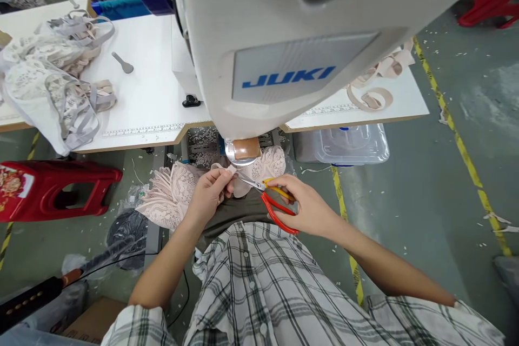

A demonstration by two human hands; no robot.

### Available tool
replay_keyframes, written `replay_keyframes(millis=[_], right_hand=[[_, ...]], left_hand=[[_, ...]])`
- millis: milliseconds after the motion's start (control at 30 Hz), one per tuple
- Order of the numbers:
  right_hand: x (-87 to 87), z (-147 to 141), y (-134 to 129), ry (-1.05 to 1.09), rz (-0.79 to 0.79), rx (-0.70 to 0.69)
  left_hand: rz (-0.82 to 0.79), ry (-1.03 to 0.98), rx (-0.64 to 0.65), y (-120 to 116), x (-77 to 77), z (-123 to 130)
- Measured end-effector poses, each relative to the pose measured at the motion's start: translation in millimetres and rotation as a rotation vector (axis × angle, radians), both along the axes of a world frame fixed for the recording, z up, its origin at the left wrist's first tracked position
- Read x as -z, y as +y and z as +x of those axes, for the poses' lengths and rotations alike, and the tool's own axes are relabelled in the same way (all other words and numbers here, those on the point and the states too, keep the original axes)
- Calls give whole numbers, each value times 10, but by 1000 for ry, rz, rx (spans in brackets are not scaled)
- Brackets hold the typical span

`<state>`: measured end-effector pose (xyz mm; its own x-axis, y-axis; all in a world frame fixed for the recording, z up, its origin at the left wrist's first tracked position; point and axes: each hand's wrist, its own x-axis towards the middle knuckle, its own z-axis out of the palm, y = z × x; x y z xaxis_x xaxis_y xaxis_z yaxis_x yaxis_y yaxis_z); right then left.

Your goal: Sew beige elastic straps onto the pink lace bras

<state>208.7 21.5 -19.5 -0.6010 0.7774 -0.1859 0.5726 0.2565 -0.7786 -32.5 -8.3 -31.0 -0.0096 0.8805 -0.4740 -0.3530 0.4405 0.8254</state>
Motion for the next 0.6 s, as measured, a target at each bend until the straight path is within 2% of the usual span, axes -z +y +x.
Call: replay_keyframes(millis=[133,233,467,600], right_hand=[[24,-120,72,8,12,-22],[23,-172,113,-12,7,-26],[8,-168,145,-24,-58,-11],[15,-87,103,-34,-53,17]], left_hand=[[41,246,44,0,-51,16],[71,350,65,0,-79,3],[86,417,77,1,-99,-13],[101,412,29,-15,-59,28]])
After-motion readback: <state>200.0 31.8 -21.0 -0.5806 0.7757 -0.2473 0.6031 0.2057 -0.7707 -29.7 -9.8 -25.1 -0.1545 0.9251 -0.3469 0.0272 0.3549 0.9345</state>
